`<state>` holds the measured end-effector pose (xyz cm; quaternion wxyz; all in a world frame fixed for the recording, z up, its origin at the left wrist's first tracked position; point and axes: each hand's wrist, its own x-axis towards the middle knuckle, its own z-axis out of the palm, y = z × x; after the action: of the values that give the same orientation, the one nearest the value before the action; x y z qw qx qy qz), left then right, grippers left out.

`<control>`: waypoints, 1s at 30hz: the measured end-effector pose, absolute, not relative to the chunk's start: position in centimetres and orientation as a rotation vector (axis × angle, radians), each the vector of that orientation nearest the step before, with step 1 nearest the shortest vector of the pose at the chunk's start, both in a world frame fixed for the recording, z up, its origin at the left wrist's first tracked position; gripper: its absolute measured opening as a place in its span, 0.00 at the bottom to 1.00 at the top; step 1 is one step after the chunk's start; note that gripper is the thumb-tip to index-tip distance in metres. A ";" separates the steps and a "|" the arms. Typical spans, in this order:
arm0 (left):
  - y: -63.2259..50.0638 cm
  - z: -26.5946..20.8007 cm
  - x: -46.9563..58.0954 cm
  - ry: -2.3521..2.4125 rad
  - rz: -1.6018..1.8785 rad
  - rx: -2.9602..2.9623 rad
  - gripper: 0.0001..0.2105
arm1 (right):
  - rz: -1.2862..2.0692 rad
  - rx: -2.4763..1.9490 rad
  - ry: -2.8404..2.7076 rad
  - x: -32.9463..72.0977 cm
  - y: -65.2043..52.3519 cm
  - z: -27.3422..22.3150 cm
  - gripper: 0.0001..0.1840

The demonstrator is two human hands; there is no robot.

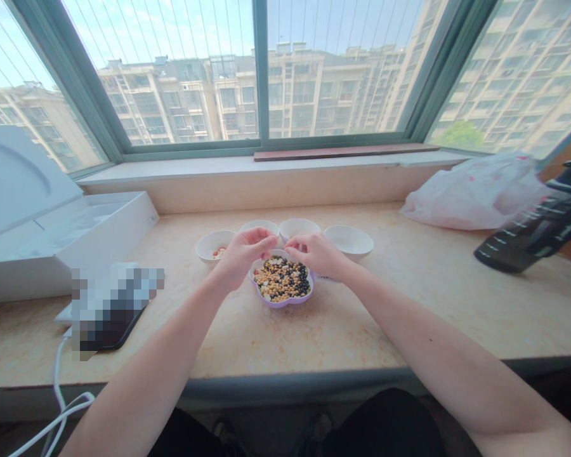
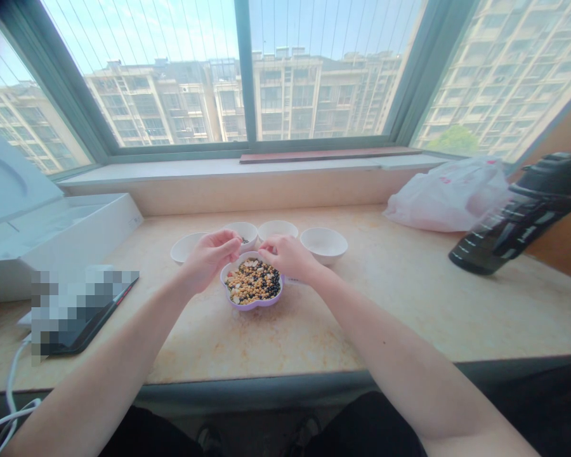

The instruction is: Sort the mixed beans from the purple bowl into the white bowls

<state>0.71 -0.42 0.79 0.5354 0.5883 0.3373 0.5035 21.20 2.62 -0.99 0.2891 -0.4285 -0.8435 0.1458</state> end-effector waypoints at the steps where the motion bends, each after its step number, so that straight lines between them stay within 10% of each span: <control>1: -0.4 0.8 0.7 0.805 1.209 1.391 0.11 | 0.389 -1.144 -2.250 21.2 2.6 -1.0 0.11; 30: 4.8 -1.2 -0.6 1.957 0.747 2.481 0.11 | 0.347 -1.235 -2.252 21.1 2.9 -0.9 0.11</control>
<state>-0.57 4.75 -1.19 -0.0530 0.7630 0.6019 0.2297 21.10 2.95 -0.91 0.2716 -0.4587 -0.8362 0.1287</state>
